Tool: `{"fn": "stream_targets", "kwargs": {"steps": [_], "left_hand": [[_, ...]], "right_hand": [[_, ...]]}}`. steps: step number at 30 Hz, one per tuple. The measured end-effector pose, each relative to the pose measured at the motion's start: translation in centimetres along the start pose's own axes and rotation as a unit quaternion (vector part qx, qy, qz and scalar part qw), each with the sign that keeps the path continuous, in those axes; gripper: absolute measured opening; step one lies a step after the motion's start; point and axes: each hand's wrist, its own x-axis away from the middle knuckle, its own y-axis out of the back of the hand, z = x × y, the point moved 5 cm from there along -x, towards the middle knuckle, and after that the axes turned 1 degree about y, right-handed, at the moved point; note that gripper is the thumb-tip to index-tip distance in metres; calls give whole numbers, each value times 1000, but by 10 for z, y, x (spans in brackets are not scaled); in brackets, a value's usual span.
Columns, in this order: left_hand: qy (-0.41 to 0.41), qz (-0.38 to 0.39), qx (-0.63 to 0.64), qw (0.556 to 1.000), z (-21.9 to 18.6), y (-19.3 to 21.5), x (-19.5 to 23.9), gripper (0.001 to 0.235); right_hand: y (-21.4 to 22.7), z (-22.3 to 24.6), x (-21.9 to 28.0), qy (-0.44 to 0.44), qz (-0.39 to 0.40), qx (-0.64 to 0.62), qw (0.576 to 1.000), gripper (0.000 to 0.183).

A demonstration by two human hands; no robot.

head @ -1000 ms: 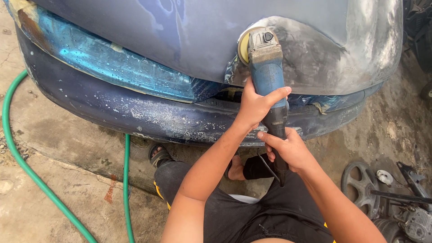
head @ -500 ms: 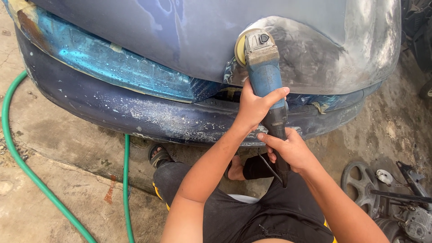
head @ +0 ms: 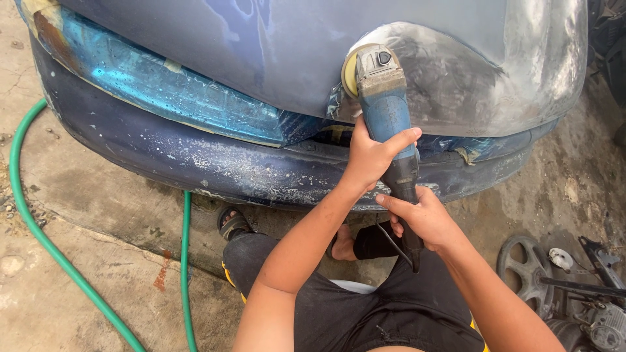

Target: Using a power angle grinder with a sanding disc to strip paint and filler from a car hood.

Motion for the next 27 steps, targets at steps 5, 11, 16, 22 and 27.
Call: {"fn": "stream_targets", "kwargs": {"steps": [5, 11, 16, 22, 27], "left_hand": [[11, -6, -26, 1000, -2, -7, -1, 101], [12, -4, -27, 1000, -8, -7, -4, 103], [10, 0, -28, 1000, -7, -9, -4, 102], [8, 7, -15, 1000, -5, -8, -9, 96], [-6, 7, 11, 1000, -5, -6, -13, 79]], "right_hand": [[0, 8, 0, -3, -6, 1, 1000, 32], [0, 8, -5, -7, -18, -3, 1000, 31], [1, 8, -6, -9, -31, -10, 999, 31], [0, 14, -6, -4, -42, -9, 999, 32], [2, 13, -8, -5, -41, -19, 999, 32]]}}
